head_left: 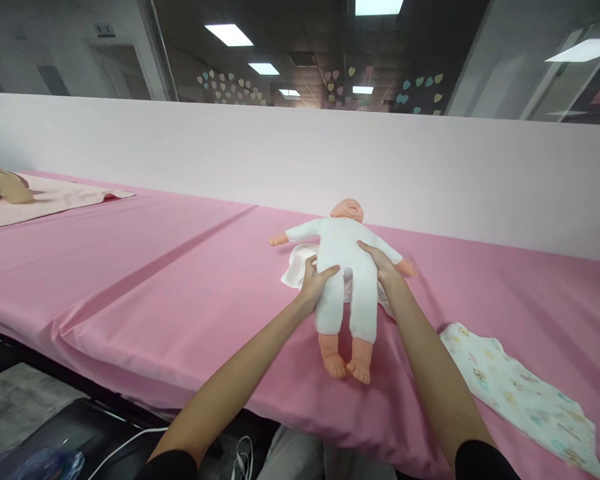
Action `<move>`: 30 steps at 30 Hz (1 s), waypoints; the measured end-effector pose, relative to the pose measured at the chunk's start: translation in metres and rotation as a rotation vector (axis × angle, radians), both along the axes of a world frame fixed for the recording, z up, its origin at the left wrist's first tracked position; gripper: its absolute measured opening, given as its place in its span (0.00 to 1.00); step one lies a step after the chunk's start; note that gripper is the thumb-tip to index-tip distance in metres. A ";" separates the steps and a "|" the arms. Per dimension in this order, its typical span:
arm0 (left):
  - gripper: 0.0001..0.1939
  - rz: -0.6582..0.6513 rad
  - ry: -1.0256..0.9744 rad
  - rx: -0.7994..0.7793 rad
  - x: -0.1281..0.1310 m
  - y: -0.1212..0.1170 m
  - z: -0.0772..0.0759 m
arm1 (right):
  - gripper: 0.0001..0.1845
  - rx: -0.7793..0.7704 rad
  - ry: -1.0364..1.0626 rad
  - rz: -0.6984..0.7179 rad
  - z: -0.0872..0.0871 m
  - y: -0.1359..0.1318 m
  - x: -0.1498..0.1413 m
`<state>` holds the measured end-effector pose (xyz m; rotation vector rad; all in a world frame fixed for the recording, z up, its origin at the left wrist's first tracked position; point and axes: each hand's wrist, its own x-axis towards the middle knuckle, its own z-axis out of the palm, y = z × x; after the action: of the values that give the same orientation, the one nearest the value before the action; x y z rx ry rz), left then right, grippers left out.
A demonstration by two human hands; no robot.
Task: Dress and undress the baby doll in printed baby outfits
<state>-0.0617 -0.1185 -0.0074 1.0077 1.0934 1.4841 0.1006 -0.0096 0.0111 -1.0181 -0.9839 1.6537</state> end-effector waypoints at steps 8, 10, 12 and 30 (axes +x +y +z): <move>0.22 0.043 -0.049 -0.143 -0.006 0.021 -0.022 | 0.19 -0.114 -0.101 -0.039 -0.033 0.022 0.003; 0.20 0.062 0.059 -0.162 -0.010 0.026 -0.027 | 0.19 -0.126 -0.107 -0.033 -0.037 0.024 0.004; 0.18 0.081 0.217 -0.155 -0.016 0.031 -0.031 | 0.18 -0.131 -0.095 -0.025 -0.040 0.023 0.004; 0.19 0.469 1.337 -0.262 -0.079 0.053 -0.047 | 0.12 0.220 -0.781 -0.312 0.006 -0.001 0.018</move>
<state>-0.1403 -0.0654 -0.0547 1.6531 2.5087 0.8039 0.1185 -0.0105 0.0172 -1.6118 -1.3764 0.8565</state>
